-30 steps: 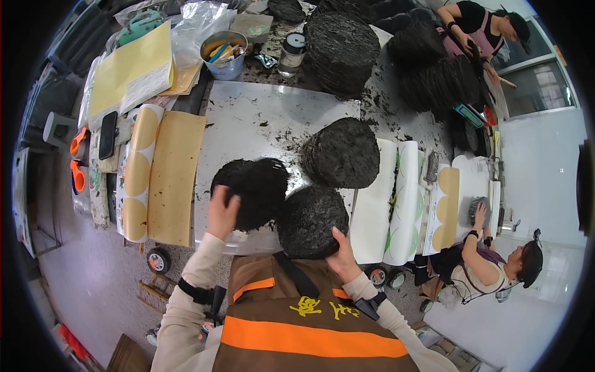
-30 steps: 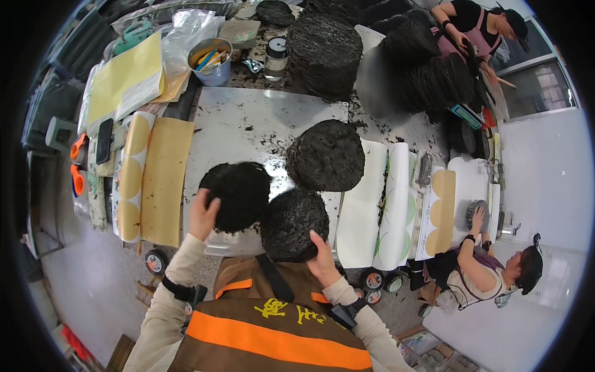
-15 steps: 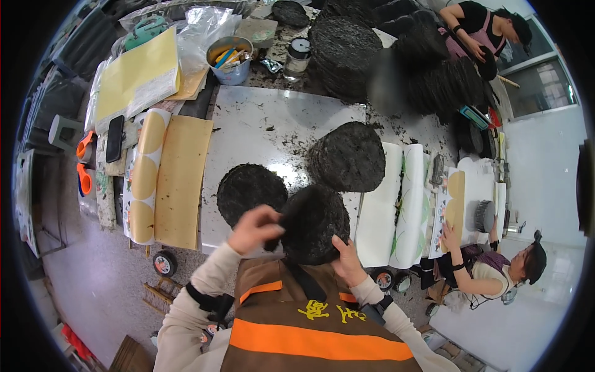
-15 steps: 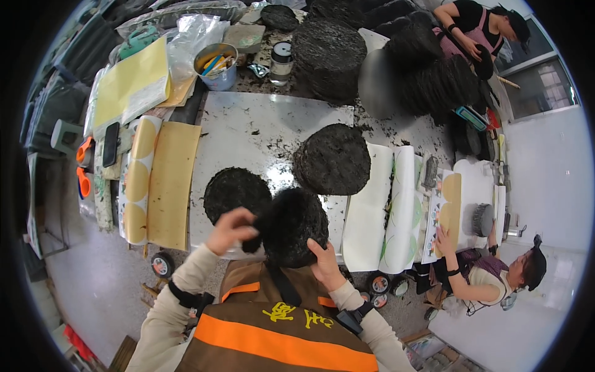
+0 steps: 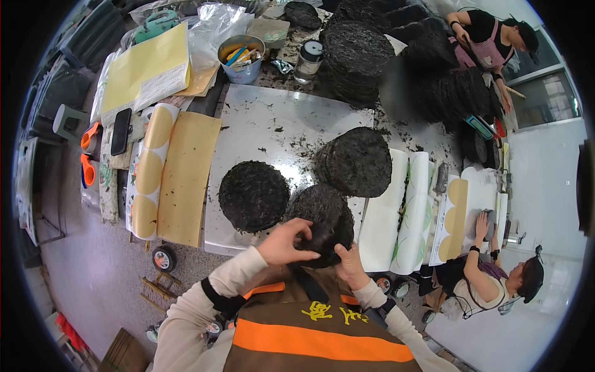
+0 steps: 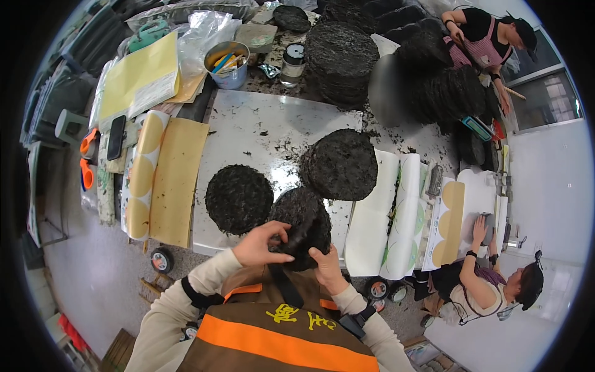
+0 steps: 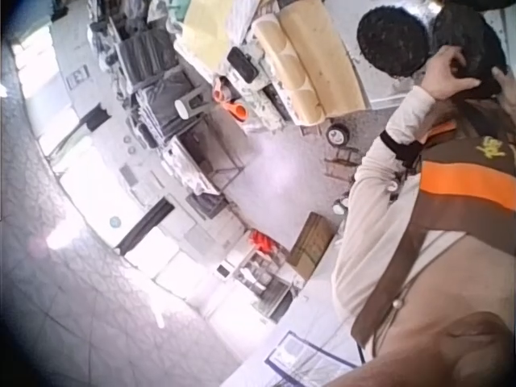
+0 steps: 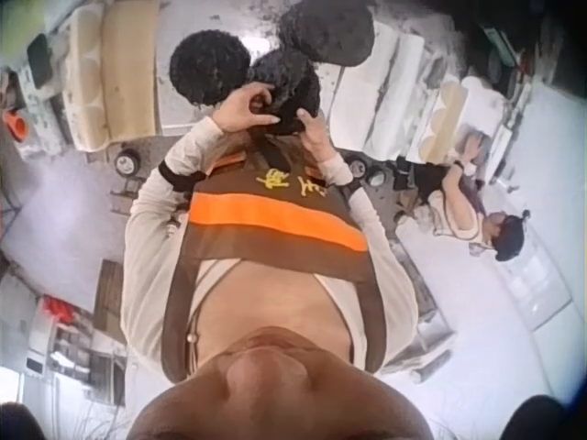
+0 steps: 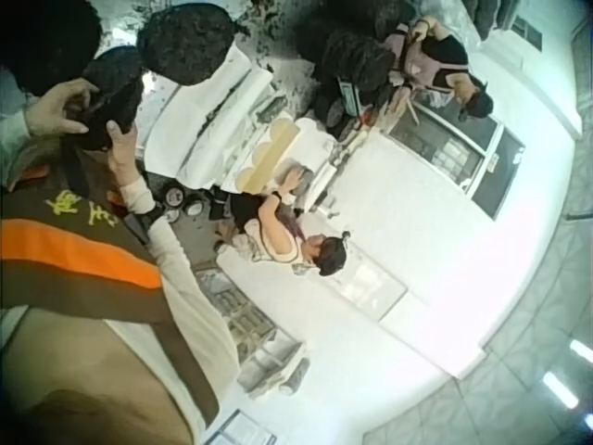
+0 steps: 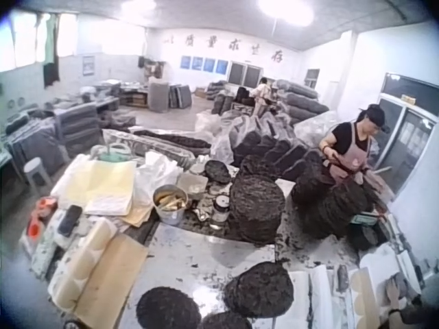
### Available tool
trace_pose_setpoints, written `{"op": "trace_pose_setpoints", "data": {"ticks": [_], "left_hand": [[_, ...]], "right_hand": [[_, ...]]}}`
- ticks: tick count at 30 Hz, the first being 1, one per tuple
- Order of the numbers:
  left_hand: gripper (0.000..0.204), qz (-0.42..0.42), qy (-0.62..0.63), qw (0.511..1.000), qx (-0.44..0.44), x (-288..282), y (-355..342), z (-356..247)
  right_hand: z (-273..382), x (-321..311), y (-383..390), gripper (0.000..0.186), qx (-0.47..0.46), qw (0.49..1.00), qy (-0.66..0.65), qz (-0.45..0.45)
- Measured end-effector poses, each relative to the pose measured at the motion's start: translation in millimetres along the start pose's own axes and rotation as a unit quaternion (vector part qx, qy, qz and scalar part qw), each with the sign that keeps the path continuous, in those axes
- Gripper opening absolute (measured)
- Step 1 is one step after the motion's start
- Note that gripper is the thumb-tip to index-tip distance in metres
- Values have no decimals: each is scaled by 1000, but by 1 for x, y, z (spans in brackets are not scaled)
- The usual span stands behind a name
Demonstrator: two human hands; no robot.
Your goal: Sorting, checking, and stacking circular compressed seaweed cakes on a factory production table.
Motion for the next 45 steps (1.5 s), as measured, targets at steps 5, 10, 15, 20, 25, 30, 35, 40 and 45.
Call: {"op": "trace_pose_setpoints", "data": {"ticks": [5, 10, 15, 20, 25, 30, 35, 40, 45], "left_hand": [[25, -56, 300, 952, -15, -38, 27, 32], [44, -65, 11, 997, 31, -15, 12, -5], [54, -36, -95, 994, 38, 9, 3, -8], [13, -160, -101, 982, 17, -71, -2, 58], [10, -75, -425, 897, 98, -126, -48, 93], [10, 105, -533, 835, 88, -88, -76, 119], [7, 40, -436, 895, 92, -116, -78, 129], [4, -143, -49, 988, -34, -154, -65, 150], [10, 52, -435, 893, 105, -110, -72, 109]], "right_hand": [[-7, 11, -5, 45, 79, 989, -125, 4], [-8, 9, -11, 41, 50, 994, -99, 1], [3, 2, -1, 39, 3, 999, 31, -27], [-12, -29, -13, 38, 54, 987, -153, -5], [-14, -25, -8, 39, 46, 995, -87, -13], [-16, -35, -4, 40, 44, 995, -91, -23], [-18, -55, 4, 43, 42, 991, -121, -25], [-27, -82, 4, 43, 53, 981, -183, -23], [-16, -86, 4, 42, 53, 984, -168, -13]]}}
Point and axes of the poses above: each hand's wrist, its own y-axis away from the middle knuckle, its own x-axis out of the palm, z = x × y, the point moved 10 cm from there along -y, towards the middle knuckle, and after that the axes turned 15 degrees about x, right-handed, at the moved point
